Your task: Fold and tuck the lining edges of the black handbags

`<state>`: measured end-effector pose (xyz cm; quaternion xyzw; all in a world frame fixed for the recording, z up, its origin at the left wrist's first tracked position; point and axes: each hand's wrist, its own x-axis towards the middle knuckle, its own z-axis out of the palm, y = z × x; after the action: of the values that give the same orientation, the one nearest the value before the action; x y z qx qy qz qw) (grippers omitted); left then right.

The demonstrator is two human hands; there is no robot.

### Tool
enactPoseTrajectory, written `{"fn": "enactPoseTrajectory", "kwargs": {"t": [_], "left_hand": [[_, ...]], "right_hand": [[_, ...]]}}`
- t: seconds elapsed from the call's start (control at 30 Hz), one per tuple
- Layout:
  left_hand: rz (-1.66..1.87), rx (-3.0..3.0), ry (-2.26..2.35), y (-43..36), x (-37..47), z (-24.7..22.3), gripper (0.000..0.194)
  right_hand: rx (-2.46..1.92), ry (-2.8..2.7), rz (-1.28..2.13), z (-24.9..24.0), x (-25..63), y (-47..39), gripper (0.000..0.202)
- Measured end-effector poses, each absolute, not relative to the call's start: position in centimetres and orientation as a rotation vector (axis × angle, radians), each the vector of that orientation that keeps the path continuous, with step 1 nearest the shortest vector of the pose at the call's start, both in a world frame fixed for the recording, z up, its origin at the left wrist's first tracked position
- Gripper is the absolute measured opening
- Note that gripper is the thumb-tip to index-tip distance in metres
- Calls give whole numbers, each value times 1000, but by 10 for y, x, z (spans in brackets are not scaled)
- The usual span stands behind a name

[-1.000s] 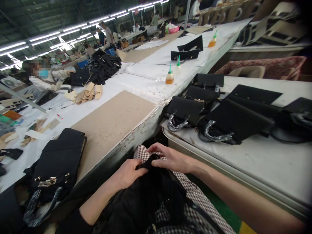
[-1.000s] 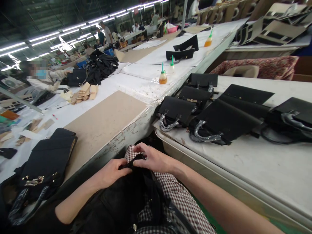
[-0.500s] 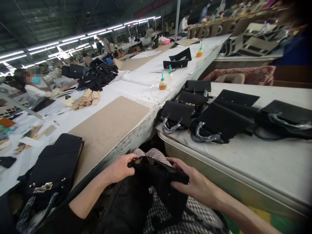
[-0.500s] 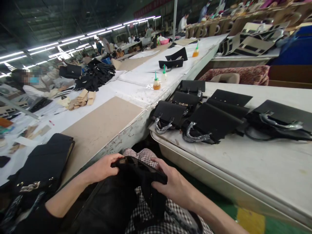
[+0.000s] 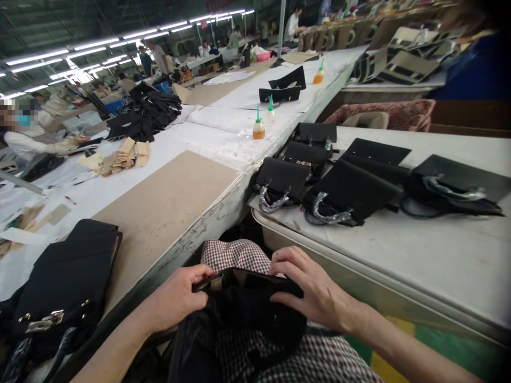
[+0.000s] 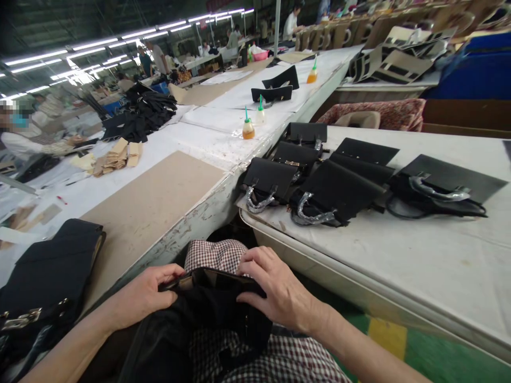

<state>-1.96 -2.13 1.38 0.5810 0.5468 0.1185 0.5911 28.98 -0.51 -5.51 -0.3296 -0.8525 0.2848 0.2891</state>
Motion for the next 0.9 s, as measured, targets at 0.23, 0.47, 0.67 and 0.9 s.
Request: {"fn": "enactPoseTrajectory", "kwargs": {"t": [0.23, 0.47, 0.67, 0.9], "left_hand": [[265, 1311, 1289, -20, -16, 9, 29], [274, 1325, 1290, -14, -10, 4, 29], [267, 1290, 1303, -9, -3, -1, 31], [188, 1429, 1415, 11, 11, -12, 23]], "right_hand": [[-1048, -2321, 173, -47, 279, -26, 7], [-1143, -2327, 116, -50, 279, -43, 13], [-1181, -2288, 159, -63, 285, -45, 20], [-1353, -2378, 213, -62, 273, -25, 18]]}}
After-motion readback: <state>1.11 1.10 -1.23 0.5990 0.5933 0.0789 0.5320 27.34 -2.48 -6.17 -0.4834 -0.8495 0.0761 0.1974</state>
